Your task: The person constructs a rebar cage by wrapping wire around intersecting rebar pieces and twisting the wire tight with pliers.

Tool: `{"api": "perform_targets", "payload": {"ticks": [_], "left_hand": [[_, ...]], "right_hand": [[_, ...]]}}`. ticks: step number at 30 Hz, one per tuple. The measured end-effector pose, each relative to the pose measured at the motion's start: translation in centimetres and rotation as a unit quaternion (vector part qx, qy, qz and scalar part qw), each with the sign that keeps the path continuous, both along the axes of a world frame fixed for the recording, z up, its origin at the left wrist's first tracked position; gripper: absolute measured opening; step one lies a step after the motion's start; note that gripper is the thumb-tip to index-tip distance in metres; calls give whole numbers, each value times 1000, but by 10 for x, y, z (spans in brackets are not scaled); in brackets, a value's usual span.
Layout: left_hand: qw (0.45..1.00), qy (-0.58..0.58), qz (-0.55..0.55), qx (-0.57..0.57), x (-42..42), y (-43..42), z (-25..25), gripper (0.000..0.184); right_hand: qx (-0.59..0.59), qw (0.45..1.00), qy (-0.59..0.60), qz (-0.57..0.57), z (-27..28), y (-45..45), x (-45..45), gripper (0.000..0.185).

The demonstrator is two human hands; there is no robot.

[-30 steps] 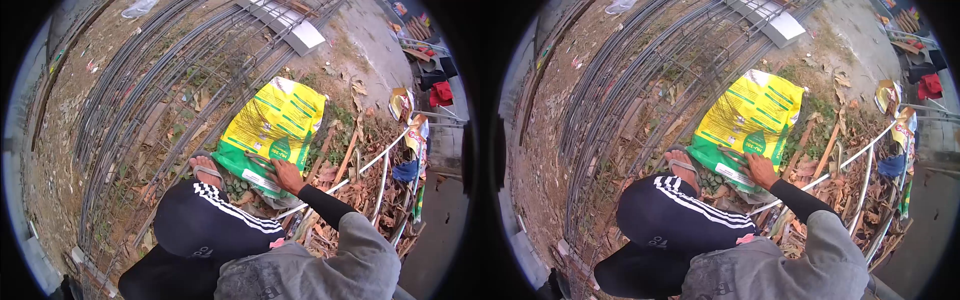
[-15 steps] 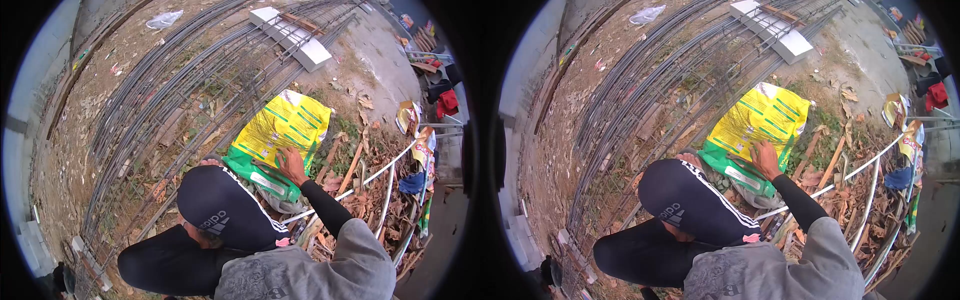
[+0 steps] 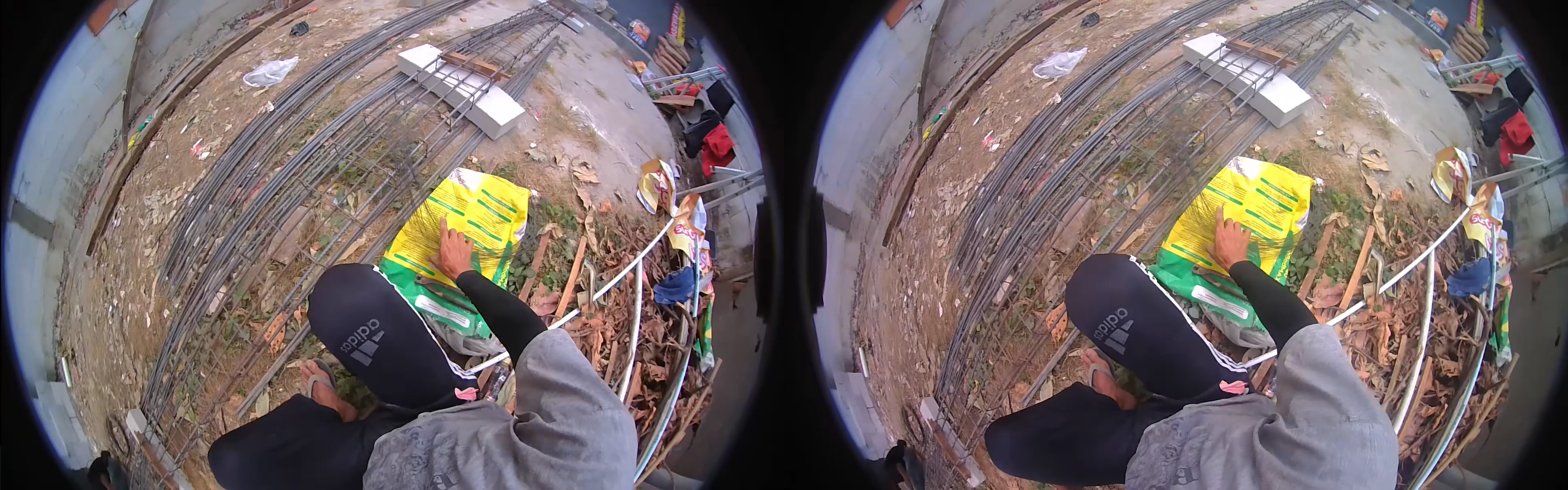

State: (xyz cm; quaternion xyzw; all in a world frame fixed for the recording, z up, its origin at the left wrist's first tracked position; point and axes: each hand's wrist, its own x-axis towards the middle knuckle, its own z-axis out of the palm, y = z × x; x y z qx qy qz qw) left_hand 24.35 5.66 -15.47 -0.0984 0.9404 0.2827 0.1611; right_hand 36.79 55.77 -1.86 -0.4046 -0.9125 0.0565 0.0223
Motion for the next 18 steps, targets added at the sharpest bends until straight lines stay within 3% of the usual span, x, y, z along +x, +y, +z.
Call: {"api": "perform_targets", "payload": {"ticks": [1, 4, 5, 9, 12, 14, 18], "left_hand": [[1000, 1, -1, 0, -5, 0, 3, 83], [1000, -1, 0, 10, -18, 2, 16, 79], [1000, -2, -2, 15, -23, 1, 21, 78], [997, -11, 29, 76, -42, -22, 57, 74], [988, -4, 73, 135, -68, -76, 115, 71], [978, 8, 99, 182, -87, -114, 184, 70], [965, 60, 53, 250, -116, -180, 352, 67]], "right_hand": [[58, 997, 49, -3, -8, -4, 0, 87], [3, 994, 93, 60, -22, 12, 5, 53], [35, 986, 136, 87, -1, 13, 9, 33], [-22, 967, 229, 112, 65, 39, 29, 25], [25, 955, 279, 92, 128, 79, 53, 24], [84, 955, 284, 23, 172, 121, 76, 27], [104, 939, 329, 7, 269, 172, 124, 30]]}}
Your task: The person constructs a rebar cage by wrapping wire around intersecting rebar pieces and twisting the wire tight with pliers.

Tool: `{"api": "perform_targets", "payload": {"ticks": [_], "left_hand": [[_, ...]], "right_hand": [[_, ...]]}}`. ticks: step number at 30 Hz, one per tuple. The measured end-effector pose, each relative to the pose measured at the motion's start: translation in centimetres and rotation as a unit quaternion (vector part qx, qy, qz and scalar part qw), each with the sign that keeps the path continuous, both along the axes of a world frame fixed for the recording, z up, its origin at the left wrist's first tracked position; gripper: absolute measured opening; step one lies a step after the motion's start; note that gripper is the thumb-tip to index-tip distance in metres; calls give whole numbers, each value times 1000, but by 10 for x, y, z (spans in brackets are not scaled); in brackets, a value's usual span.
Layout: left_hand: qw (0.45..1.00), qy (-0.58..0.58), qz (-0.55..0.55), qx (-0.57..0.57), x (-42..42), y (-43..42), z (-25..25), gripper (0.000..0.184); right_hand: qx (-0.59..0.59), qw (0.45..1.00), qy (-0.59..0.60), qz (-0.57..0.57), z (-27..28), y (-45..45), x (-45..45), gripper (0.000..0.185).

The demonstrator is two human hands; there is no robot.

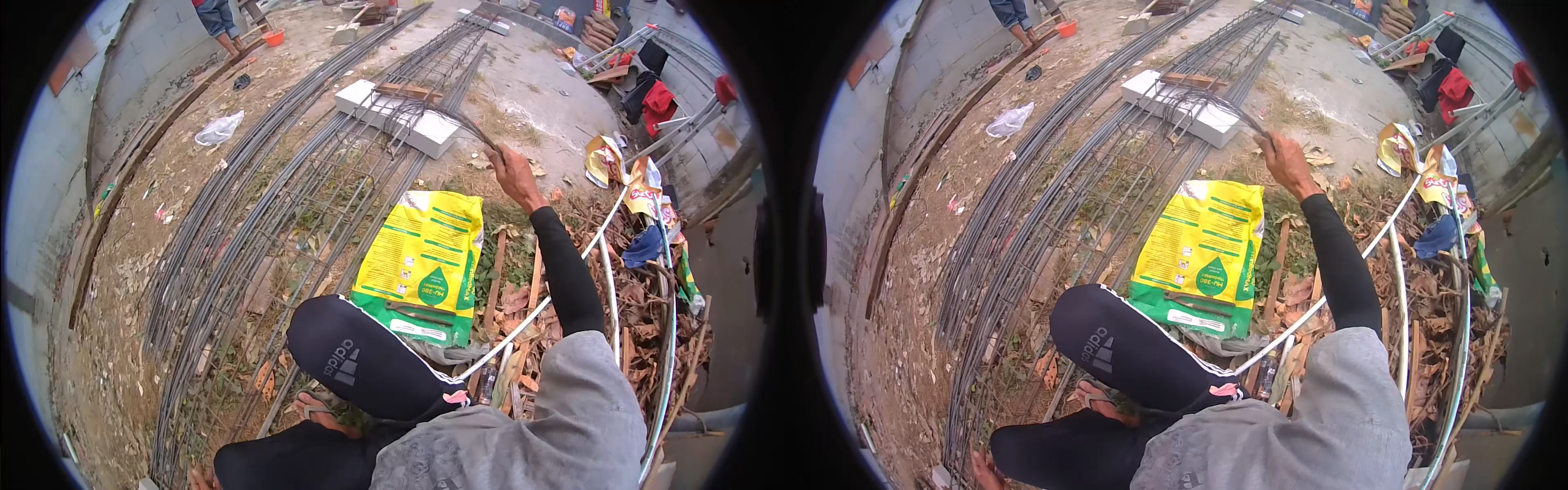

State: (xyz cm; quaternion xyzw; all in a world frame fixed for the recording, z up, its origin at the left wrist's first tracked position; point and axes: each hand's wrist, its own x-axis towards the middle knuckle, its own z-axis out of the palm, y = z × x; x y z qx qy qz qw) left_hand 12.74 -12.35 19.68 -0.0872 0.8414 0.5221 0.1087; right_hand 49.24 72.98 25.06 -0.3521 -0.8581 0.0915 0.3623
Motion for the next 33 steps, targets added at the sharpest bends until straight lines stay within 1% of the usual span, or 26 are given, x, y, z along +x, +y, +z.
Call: {"api": "perform_targets", "payload": {"ticks": [2, 4, 6, 9, 12, 13, 14, 15, 16, 17, 18, 19, 20, 21, 23, 24, 25, 26, 28, 29, 30, 33], "left_hand": [[996, 50, -53, -48, -10, 11, 64, 66], [979, 107, -99, -141, -22, 63, 106, 69], [978, 134, -147, -61, -37, 98, 121, 67], [956, 165, -236, 62, -58, 154, 124, 63], [931, 147, -329, 56, -74, 192, 129, 70], [922, 148, -351, 65, -74, 205, 131, 65], [917, 136, -369, 66, -69, 217, 134, 66], [912, 125, -385, 66, -60, 230, 139, 67], [907, 116, -398, 69, -54, 243, 143, 68], [900, 102, -418, 63, -53, 255, 142, 71], [888, 92, -446, 59, -52, 270, 143, 71], [875, 81, -474, 54, -50, 285, 143, 71], [861, 68, -501, 49, -47, 300, 144, 71], [848, 57, -525, 42, -43, 317, 144, 71], [829, 16, -558, 36, -42, 352, 126, 71], [821, -3, -570, 32, -42, 369, 113, 71], [813, -34, -581, 16, -41, 385, 100, 72], [807, -67, -587, 0, -40, 400, 84, 72], [794, -102, -597, -51, -39, 427, 52, 70], [805, -125, -579, -36, -36, 441, 34, 69], [812, -146, -564, -22, -33, 456, 17, 69], [809, -165, -563, 34, -14, 500, -36, 68]], "right_hand": [[57, 994, 95, -20, 42, 10, 24, 35], [3, 983, 161, -93, 106, 0, 54, 41], [-6, 987, 150, -66, 146, 1, 81, 47], [146, 979, 88, -115, 179, 8, 94, 48], [139, 973, 135, -128, 192, -12, 86, 52], [149, 972, 151, -106, 185, -19, 76, 54], [156, 970, 166, -81, 175, -31, 66, 55], [85, 979, 164, -85, 167, -47, 58, 57], [117, 973, 188, -62, 149, -53, 46, 53], [105, 981, 140, -88, 136, -70, 32, 51], [129, 984, 105, -71, 110, -78, 15, 47], [82, 995, 22, -60, 82, -90, 3, 44], [91, 994, -46, -27, 42, -93, -11, 38], [61, 993, -97, 4, -1, -104, -23, 35], [-64, 986, -139, 68, -94, -133, -44, 34], [-75, 984, -141, 83, -134, -153, -52, 33], [-88, 982, -148, 82, -160, -175, -59, 31], [-101, 979, -154, 85, -177, -193, -69, 29], [-112, 989, -72, 70, -187, -224, -83, 26], [-134, 988, -37, 61, -195, -230, -89, 26], [-150, 986, -43, 58, -197, -233, -91, 26], [-200, 978, -50, 39, -193, -235, -90, 28]]}}
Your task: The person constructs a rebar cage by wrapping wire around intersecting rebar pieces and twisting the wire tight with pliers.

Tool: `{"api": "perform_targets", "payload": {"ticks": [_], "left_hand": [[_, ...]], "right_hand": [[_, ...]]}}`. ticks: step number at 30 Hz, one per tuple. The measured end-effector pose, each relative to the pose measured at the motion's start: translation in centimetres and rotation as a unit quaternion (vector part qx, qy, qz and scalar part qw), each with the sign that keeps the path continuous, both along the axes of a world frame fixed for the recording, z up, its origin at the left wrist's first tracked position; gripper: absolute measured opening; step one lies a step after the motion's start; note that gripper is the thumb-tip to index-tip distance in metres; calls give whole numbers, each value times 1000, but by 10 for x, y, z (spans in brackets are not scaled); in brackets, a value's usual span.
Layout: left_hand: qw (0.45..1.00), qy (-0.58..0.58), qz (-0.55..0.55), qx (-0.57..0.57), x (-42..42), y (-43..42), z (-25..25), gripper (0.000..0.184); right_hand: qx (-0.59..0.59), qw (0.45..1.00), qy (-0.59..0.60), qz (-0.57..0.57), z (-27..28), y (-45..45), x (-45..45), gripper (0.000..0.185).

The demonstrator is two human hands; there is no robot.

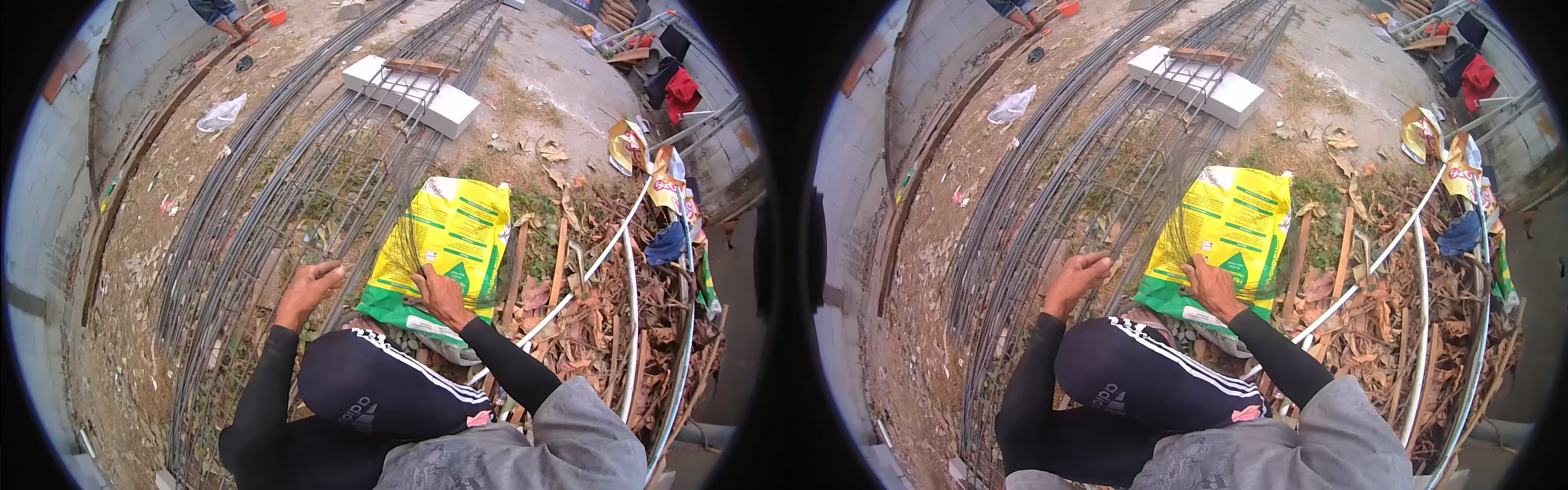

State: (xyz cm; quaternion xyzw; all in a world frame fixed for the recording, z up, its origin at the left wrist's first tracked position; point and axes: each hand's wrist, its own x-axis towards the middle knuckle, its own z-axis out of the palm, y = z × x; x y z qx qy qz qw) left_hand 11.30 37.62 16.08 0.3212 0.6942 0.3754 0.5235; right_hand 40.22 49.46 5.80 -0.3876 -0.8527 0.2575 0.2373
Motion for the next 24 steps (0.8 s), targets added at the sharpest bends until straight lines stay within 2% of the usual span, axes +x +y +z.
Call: {"api": "perform_targets", "payload": {"ticks": [4, 11, 14, 17, 20, 24], "left_hand": [[996, -91, -1, -6, 34, 40, -57, 69], [984, -140, 101, 44, 60, 55, -69, 66], [983, -138, 108, 49, 62, 54, -83, 56], [973, -186, 130, 39, 62, 51, -91, 39], [927, -304, 216, 31, 71, 43, -89, 24], [850, -431, 275, 129, 65, 24, -76, 17]], "right_hand": [[-28, 999, -11, 15, 11, 1, 4, 27], [-59, 998, -34, 13, 13, -2, 4, 30], [-52, 998, -22, 11, 13, -4, 1, 30], [-33, 999, -3, 3, 9, -6, 0, 29], [-30, 999, -25, -17, 2, -4, -1, 29], [-14, 999, -34, -37, -6, 1, -3, 28]]}}
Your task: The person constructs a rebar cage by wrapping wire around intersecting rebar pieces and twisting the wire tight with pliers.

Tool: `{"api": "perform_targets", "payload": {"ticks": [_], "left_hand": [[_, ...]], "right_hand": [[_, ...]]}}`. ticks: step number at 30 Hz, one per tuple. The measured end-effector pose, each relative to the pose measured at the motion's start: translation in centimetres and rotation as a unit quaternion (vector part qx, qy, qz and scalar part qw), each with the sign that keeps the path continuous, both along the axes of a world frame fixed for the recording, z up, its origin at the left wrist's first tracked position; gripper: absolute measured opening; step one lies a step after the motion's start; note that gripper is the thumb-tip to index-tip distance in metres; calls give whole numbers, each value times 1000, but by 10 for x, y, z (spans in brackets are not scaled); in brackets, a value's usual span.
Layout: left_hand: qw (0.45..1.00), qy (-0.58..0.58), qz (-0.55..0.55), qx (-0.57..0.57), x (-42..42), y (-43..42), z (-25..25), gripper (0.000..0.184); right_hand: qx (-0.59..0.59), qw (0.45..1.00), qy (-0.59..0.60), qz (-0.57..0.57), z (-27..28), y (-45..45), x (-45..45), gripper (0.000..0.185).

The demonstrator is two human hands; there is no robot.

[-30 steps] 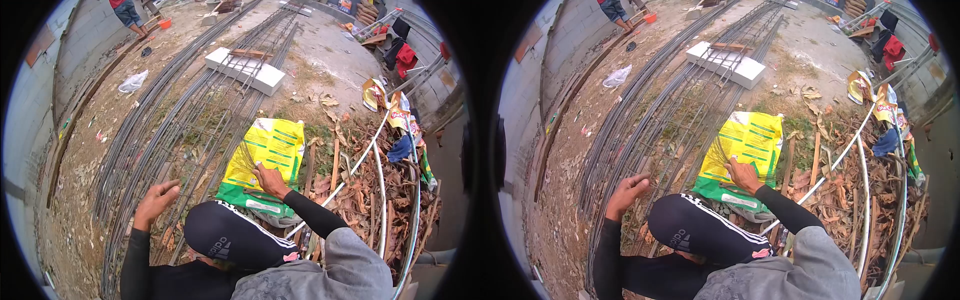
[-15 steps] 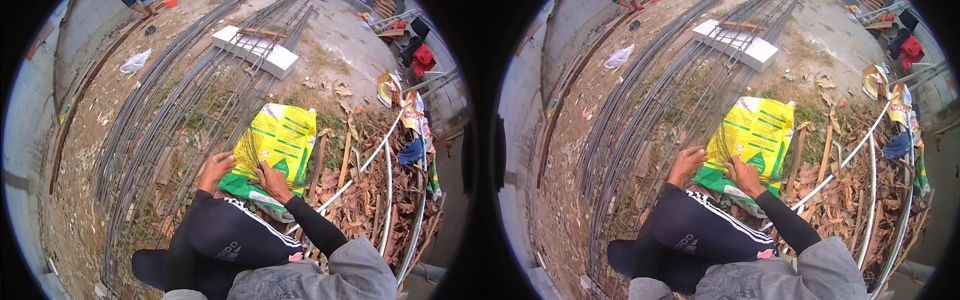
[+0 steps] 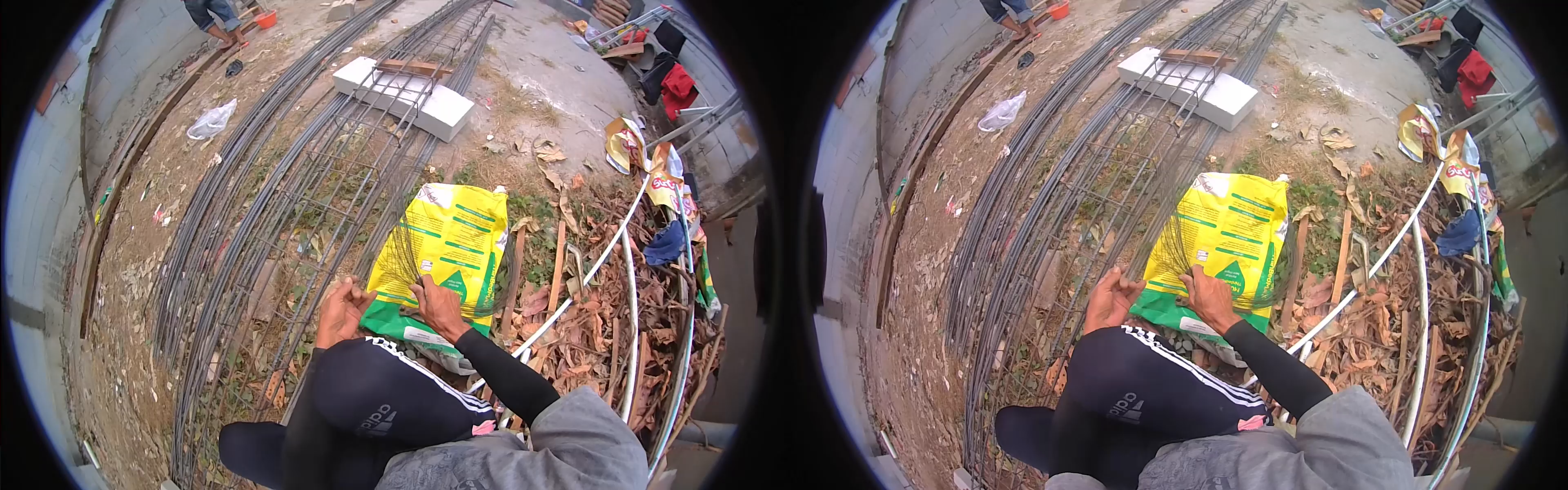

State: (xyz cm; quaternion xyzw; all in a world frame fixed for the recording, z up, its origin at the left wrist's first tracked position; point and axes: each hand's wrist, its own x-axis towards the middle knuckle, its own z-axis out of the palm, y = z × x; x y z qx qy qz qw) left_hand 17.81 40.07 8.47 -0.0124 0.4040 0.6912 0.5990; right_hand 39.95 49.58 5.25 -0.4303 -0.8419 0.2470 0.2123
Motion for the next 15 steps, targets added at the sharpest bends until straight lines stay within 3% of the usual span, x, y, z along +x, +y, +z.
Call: {"api": "perform_targets", "payload": {"ticks": [4, 9, 12, 15], "left_hand": [[987, -27, 140, 70, -54, -14, 49, 15], [965, 133, 203, 103, -156, -57, 167, 19], [903, 261, 323, 106, -235, -115, 252, 21], [850, 288, 395, 198, -343, -217, 307, 27]], "right_hand": [[50, 998, 11, -38, 7, 22, 9, 28], [101, 988, 43, -105, 30, 64, 16, 28], [113, 970, 112, -183, 56, 108, 24, 29], [81, 959, 105, -250, 87, 156, 48, 40]]}}
